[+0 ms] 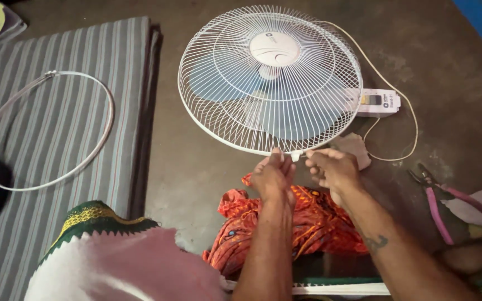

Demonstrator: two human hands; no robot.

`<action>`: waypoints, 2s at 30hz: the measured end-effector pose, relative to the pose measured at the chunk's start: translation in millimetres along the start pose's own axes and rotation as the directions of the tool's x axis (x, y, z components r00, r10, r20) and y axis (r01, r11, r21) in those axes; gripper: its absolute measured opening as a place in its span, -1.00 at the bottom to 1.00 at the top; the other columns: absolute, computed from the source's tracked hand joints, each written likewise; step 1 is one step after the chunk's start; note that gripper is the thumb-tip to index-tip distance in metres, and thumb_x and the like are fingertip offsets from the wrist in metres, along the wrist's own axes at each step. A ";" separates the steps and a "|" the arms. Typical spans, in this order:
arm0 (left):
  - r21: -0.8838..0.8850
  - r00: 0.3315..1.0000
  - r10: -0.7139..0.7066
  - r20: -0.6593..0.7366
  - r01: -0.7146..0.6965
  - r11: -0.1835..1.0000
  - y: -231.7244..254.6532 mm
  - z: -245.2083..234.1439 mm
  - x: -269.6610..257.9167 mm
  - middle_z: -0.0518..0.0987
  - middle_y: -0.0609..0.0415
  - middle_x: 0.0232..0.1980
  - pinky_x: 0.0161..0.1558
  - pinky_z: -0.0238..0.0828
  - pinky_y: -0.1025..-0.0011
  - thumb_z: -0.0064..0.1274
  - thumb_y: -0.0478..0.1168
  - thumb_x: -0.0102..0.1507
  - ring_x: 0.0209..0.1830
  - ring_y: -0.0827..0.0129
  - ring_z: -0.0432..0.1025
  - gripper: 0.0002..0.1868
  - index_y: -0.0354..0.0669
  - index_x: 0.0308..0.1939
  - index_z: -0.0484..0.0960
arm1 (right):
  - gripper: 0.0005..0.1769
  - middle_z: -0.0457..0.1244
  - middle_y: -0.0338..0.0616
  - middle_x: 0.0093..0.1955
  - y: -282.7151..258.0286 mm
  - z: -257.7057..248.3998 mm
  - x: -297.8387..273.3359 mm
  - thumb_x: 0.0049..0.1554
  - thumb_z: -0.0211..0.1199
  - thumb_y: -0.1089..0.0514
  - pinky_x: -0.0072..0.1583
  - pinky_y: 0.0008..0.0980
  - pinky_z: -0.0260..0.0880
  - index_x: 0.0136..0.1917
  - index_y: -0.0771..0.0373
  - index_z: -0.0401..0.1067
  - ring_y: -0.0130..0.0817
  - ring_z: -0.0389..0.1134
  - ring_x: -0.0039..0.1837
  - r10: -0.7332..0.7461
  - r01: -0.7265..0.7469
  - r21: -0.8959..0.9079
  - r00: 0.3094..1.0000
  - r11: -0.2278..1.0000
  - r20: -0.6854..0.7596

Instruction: The person assembles a table fan by attaching the front grille to the fan head, securing it with a central cap, and then attaching a circular frame to the base. They use a cloth to wipe the grille and a screwdriver to tighten the cap.

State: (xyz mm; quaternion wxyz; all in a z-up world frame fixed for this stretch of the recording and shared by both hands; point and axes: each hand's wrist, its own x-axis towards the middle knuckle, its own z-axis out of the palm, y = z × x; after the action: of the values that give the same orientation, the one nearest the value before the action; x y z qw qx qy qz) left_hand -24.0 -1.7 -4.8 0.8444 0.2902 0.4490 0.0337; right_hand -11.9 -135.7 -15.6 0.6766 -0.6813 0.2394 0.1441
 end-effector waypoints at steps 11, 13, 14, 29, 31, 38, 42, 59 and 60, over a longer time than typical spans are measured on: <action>-0.026 0.999 -0.001 0.036 0.002 1.000 -0.4 1.5 1.3 0.64 -0.04 -0.21 -0.28 0.58 0.46 0.13 -0.24 0.31 -0.30 0.32 0.57 -0.81 -0.31 -0.11 0.53 | -0.63 0.23 -0.18 -0.30 16.1 -14.4 24.9 0.31 0.26 -0.01 -0.19 -0.42 0.20 -0.08 0.40 0.48 -0.45 0.20 -0.27 -0.166 0.180 -0.059 0.969 0.982 0.185; -0.026 1.000 0.000 0.023 0.001 1.000 0.8 0.5 2.0 0.64 -0.05 -0.22 -0.30 0.58 0.46 0.14 -0.25 0.31 -0.32 0.31 0.57 -0.81 -0.31 -0.12 0.52 | -0.64 0.24 -0.19 -0.29 14.2 -8.8 23.4 0.29 0.26 -0.02 -0.19 -0.43 0.19 -0.07 0.37 0.49 -0.46 0.20 -0.27 -0.128 0.144 -0.087 0.977 0.986 0.168; -0.028 0.999 0.002 0.032 -0.001 1.000 -0.1 0.0 1.9 0.64 -0.03 -0.23 -0.31 0.57 0.47 0.14 -0.25 0.31 -0.32 0.33 0.56 -0.82 -0.31 -0.13 0.54 | -0.68 0.29 -0.22 -0.26 12.9 -7.9 20.3 0.26 0.24 -0.02 -0.17 -0.46 0.23 -0.06 0.32 0.52 -0.49 0.24 -0.25 -0.086 0.101 -0.109 0.987 0.989 0.133; -0.050 0.997 0.004 0.074 0.000 0.999 -0.1 -2.6 6.5 0.62 0.06 -0.31 -0.35 0.51 0.48 0.14 -0.24 0.31 -0.34 0.36 0.57 -0.86 -0.25 -0.20 0.57 | -0.63 0.30 -0.14 -0.21 13.7 -1.6 15.3 0.29 0.27 -0.01 -0.18 -0.43 0.28 -0.01 0.40 0.55 -0.46 0.26 -0.24 -0.128 0.134 -0.059 0.987 0.989 0.096; -0.045 0.995 0.015 0.097 -0.011 0.999 -2.5 -3.1 5.4 0.63 0.03 -0.30 -0.33 0.50 0.49 0.13 -0.24 0.31 -0.34 0.35 0.56 -0.86 -0.27 -0.20 0.59 | -0.67 0.34 -0.14 -0.20 13.2 0.8 8.9 0.25 0.28 0.02 -0.17 -0.45 0.30 0.00 0.37 0.56 -0.47 0.29 -0.23 -0.132 0.134 -0.084 0.991 0.987 0.032; 0.022 1.000 0.025 -0.010 -0.025 0.999 -0.5 -3.2 -3.0 0.68 -0.07 -0.19 -0.21 0.60 0.45 0.15 -0.25 0.29 -0.25 0.30 0.62 -0.82 -0.29 -0.16 0.51 | -0.76 0.41 -0.21 -0.17 11.8 -4.3 7.6 0.13 0.27 0.11 -0.11 -0.48 0.42 0.01 0.29 0.54 -0.52 0.39 -0.21 -0.165 0.162 0.045 0.984 0.986 0.066; 0.010 0.999 0.032 0.022 -0.032 0.999 2.0 0.1 -4.6 0.67 -0.09 -0.16 -0.20 0.59 0.43 0.15 -0.24 0.30 -0.23 0.29 0.61 -0.79 -0.33 -0.13 0.50 | -0.60 0.28 -0.14 -0.23 16.8 -6.7 15.5 0.30 0.31 -0.02 -0.19 -0.38 0.24 0.00 0.44 0.49 -0.41 0.25 -0.27 -0.092 0.097 -0.038 0.990 0.995 0.107; 0.052 0.999 0.044 0.026 -0.045 0.998 3.1 -0.9 -6.8 0.67 -0.09 -0.19 -0.18 0.61 0.42 0.12 -0.23 0.31 -0.25 0.29 0.60 -0.80 -0.32 -0.13 0.52 | -0.63 0.32 -0.16 -0.26 13.2 -4.4 15.1 0.23 0.30 -0.02 -0.16 -0.47 0.33 -0.05 0.39 0.56 -0.46 0.29 -0.26 -0.119 0.131 -0.113 0.987 0.985 0.113; 0.037 0.998 0.045 0.035 -0.047 0.998 2.1 -0.8 -7.2 0.66 -0.09 -0.20 -0.19 0.60 0.42 0.13 -0.23 0.31 -0.26 0.29 0.59 -0.80 -0.33 -0.13 0.52 | -0.66 0.36 -0.17 -0.25 12.8 -4.8 13.3 0.20 0.29 -0.01 -0.14 -0.49 0.38 -0.05 0.36 0.57 -0.48 0.33 -0.25 -0.118 0.128 -0.107 0.988 0.986 0.096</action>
State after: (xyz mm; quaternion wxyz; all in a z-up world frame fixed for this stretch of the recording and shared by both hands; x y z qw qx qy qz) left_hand -28.5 -1.9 1.3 0.8452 0.3171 0.4283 0.0397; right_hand -8.0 -141.8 -33.2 0.6548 -0.7248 0.1577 0.1455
